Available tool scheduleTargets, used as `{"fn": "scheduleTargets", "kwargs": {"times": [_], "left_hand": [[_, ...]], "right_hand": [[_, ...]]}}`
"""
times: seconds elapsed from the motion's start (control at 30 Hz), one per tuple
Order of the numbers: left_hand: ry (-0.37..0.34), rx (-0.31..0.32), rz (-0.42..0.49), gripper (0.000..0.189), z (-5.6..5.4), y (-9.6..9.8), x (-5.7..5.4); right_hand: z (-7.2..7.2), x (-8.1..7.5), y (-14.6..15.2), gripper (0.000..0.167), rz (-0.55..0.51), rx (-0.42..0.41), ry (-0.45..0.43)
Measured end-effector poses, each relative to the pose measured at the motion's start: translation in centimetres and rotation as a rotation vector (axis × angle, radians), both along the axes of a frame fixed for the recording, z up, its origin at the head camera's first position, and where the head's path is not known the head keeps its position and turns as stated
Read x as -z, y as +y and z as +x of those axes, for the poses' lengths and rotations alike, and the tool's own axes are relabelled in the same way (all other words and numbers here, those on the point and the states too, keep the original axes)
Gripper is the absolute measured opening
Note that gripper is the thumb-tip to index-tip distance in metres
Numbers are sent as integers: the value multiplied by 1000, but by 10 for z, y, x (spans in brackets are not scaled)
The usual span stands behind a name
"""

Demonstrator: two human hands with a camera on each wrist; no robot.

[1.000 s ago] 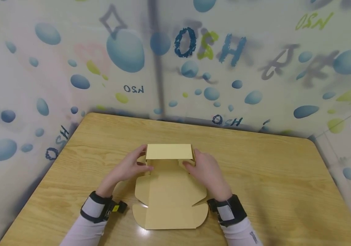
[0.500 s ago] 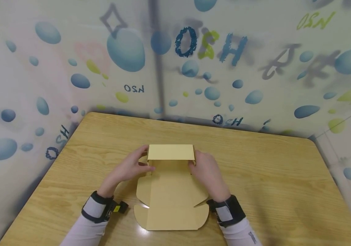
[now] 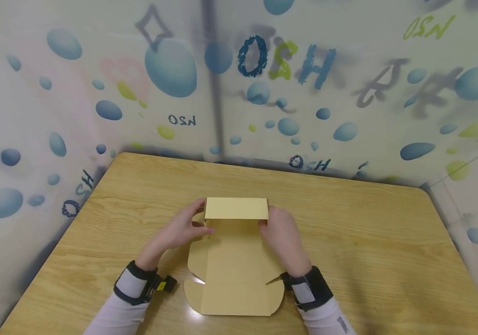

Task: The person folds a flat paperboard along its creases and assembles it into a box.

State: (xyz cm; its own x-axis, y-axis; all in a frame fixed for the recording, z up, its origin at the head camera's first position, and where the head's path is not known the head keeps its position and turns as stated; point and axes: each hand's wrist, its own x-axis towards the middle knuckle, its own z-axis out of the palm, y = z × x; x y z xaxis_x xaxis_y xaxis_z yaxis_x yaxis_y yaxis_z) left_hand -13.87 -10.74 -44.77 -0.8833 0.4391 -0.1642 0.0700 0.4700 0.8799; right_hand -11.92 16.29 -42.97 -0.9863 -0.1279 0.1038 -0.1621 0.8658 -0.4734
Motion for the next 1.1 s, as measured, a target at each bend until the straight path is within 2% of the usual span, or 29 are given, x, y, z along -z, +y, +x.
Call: {"fn": "scheduleTargets", "kwargs": {"times": [0.3, 0.57, 0.67, 0.8, 0.87, 0.97, 1.1], "left_hand": [[30, 9, -16, 92, 3, 2, -1], [14, 0, 0, 92, 4, 3, 0], [10, -2, 17, 91, 3, 2, 1], [9, 12, 27, 91, 0, 0, 5], [8, 22, 30, 91, -1, -2, 5], [5, 35, 31, 89, -2, -4, 4], [22, 48, 36, 83, -3, -5, 3]], "right_hand": [[0, 1, 2, 19, -14, 4, -11], [-3, 3, 6, 20, -10, -13, -17], [-4, 3, 12, 34, -23, -61, -56], [-5, 4, 24, 61, -88, -150, -171], [-6, 6, 30, 67, -119, -185, -218], [-9, 7, 35, 59, -135, -217, -235], [-11, 8, 36, 51, -135, -222, -216]]}}
